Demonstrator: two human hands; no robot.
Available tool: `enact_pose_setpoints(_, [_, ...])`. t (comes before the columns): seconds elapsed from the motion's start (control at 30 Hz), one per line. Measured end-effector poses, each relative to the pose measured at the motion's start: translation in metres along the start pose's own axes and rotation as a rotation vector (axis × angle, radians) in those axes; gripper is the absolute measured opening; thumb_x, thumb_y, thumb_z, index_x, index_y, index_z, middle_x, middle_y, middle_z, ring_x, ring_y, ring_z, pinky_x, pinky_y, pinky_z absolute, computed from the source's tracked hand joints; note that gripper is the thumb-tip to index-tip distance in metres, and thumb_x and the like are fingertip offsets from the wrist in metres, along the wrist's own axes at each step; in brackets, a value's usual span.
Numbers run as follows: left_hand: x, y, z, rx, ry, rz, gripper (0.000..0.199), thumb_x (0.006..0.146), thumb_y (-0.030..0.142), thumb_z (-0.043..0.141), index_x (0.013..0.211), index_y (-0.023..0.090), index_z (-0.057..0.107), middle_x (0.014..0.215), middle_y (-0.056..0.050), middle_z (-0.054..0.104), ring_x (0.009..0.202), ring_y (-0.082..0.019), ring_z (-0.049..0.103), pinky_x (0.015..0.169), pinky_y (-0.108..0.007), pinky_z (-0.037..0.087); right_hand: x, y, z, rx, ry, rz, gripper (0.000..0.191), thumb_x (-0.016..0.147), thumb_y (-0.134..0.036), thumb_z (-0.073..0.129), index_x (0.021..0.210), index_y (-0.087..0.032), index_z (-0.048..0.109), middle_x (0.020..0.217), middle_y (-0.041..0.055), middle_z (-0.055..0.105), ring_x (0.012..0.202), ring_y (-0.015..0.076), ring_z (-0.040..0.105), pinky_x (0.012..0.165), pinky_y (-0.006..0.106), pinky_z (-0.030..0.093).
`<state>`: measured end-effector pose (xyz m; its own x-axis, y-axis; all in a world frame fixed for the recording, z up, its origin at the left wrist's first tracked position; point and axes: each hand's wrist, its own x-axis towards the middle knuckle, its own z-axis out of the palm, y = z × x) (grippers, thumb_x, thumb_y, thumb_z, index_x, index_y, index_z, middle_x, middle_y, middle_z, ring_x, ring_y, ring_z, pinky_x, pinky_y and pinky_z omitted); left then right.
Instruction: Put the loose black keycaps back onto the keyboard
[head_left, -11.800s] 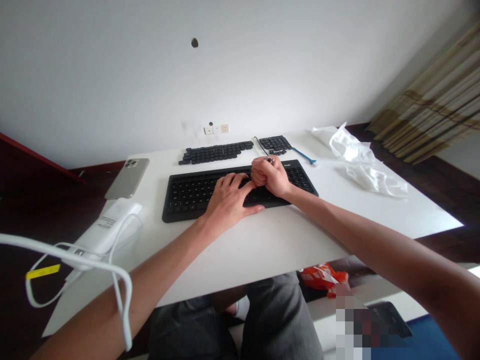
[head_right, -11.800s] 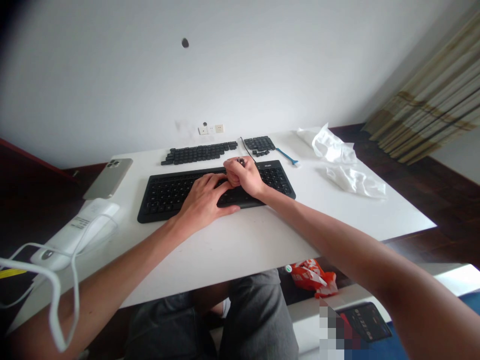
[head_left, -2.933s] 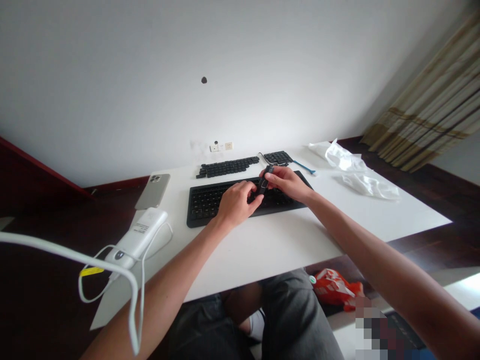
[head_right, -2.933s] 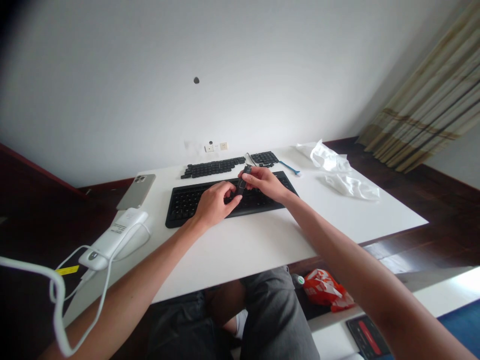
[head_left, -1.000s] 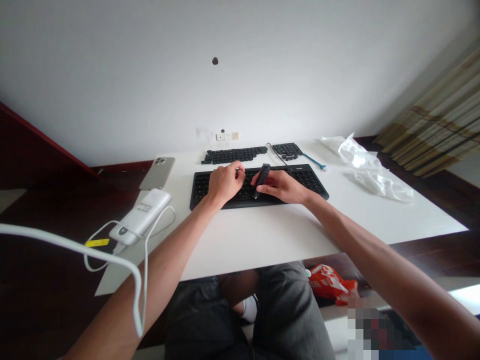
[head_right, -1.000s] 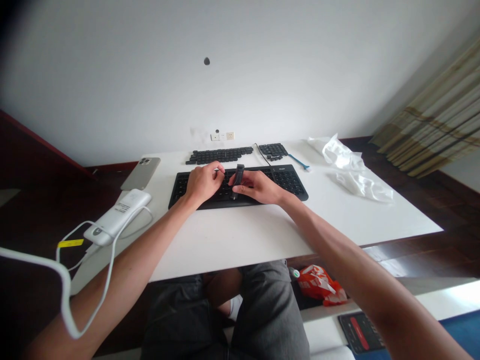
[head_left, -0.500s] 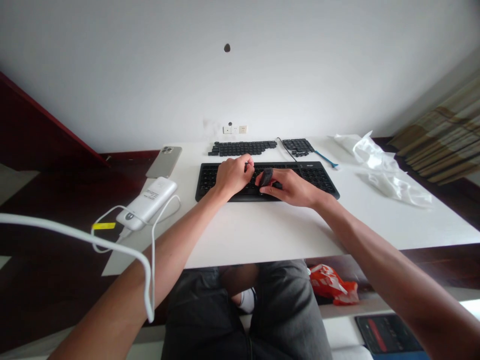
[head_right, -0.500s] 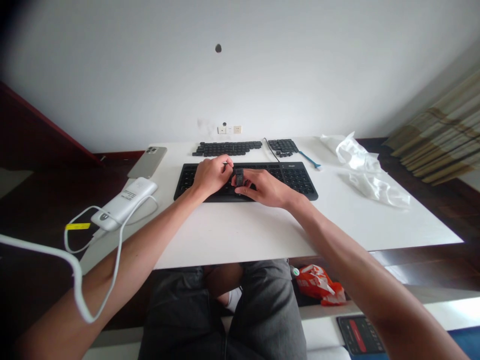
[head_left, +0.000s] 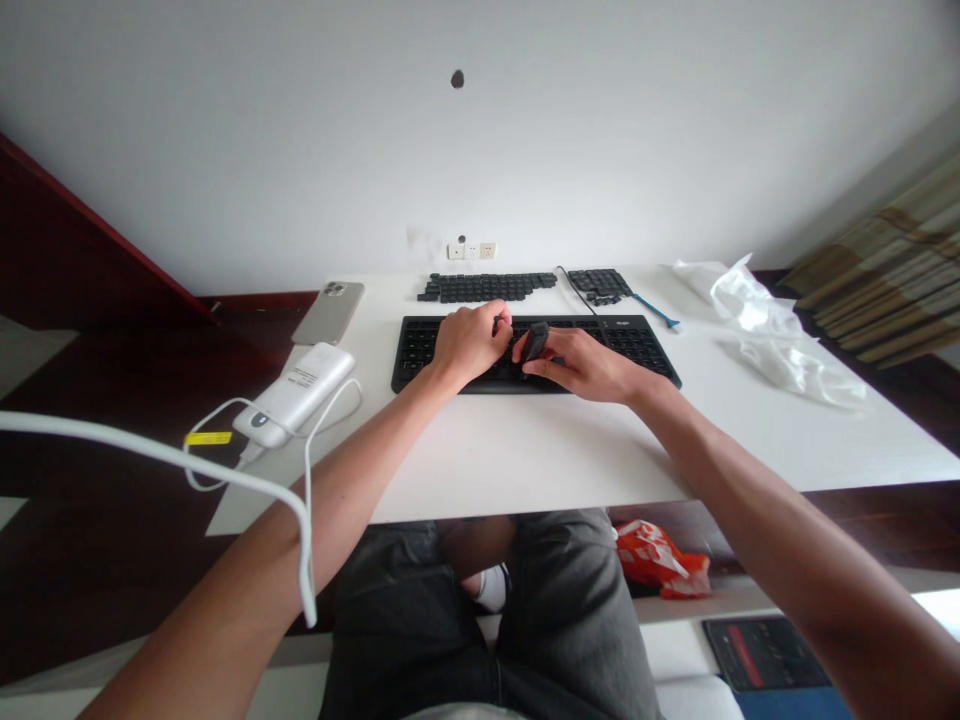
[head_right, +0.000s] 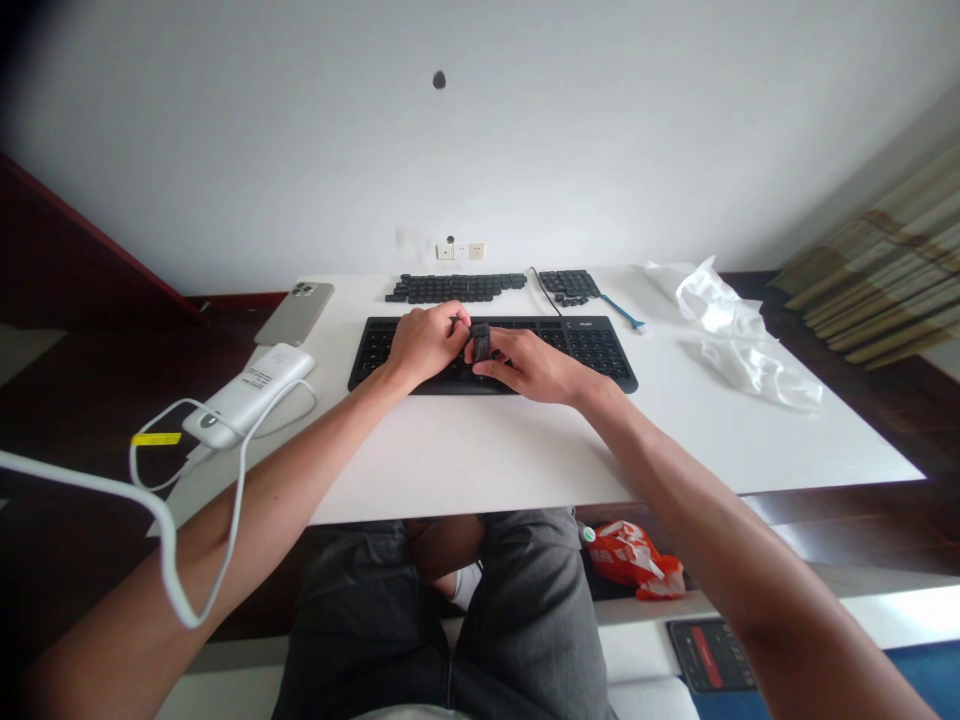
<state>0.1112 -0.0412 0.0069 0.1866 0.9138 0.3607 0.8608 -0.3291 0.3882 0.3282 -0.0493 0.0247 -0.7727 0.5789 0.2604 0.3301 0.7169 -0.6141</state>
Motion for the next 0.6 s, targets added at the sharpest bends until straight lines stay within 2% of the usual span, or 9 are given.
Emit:
enact_pose_setpoints(0.17, [0.0,0.002,-0.001,0.01,-0.029,-0.002,0.025,0.098,0.027,0.05,0.099,0.027,0.074,0.076,-0.003,0.073,0.072,-0.024,0.067,0.067,-0.031,0.04,-0.003,0.005,-0.002,0.022,0.013,0.038,0.028,0.104,-0.045,0.059,0.113,-0.02,0.068,0.104,0.0079,0.074,0.086,0.022,0.067,0.082,0.036,0.055])
enact_pose_setpoints(0.4, [0.0,0.0,0.001,0.001,-0.025,0.018,0.022,0.097,0.027,0.052,0.097,0.027,0.074,0.075,-0.002,0.072,0.069,-0.023,0.065,0.065,-0.031,0.038,-0.006,0.014,0.0,0.162,0.021,0.08,0.028,0.101,-0.046,0.064,0.113,-0.021,0.071,0.111,0.0076,0.075,0.095,0.0237,0.07,0.088,0.037,0.059])
enact_pose_setpoints(0.6, [-0.001,0.001,0.0,-0.021,-0.023,0.039,0.021,0.096,0.025,0.053,0.097,0.026,0.074,0.07,-0.001,0.069,0.064,-0.021,0.063,0.063,-0.031,0.037,-0.009,0.016,0.0,0.349,0.077,0.119,0.035,0.09,-0.05,0.079,0.111,-0.022,0.076,0.109,0.0066,0.076,0.096,0.0235,0.072,0.089,0.036,0.061])
